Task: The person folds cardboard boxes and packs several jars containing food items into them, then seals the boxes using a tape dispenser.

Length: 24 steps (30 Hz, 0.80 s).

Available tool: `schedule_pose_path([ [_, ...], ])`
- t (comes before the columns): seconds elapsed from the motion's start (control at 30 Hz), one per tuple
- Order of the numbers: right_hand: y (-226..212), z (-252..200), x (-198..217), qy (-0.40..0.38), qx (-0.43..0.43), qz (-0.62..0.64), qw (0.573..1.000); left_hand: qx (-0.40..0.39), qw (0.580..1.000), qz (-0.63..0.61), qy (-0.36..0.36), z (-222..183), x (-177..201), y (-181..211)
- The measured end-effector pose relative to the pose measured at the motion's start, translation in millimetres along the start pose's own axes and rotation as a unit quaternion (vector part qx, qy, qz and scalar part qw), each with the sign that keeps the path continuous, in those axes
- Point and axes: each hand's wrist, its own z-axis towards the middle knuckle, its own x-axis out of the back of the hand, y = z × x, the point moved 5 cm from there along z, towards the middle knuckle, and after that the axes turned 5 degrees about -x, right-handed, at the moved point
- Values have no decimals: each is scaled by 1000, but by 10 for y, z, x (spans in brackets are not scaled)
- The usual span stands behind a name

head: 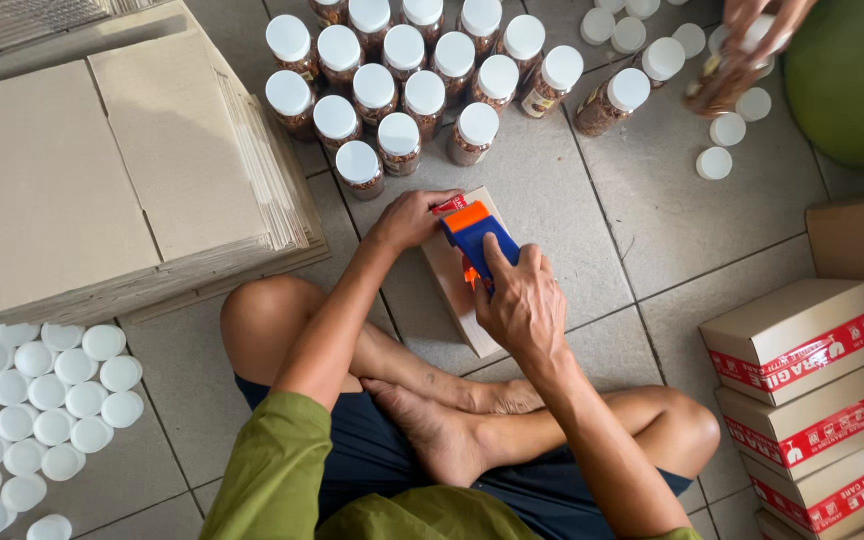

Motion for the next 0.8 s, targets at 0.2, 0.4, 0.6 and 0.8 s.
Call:
schedule_pose_path([
  [0.2,60,625,-54,-8,48,11,999,-32,998,39,37,490,83,-388],
  [0.4,669,-450,55,-85,25,11,996,-7,998,40,38,615,149,-582],
  [0.6,1309,-1085,-492,-45,12,5,999,-51,982,176,51,456,91,-246],
  [0.8,1482,-948,-700,-70,18,6,997,-273,884,376,43,-381,-850,756],
])
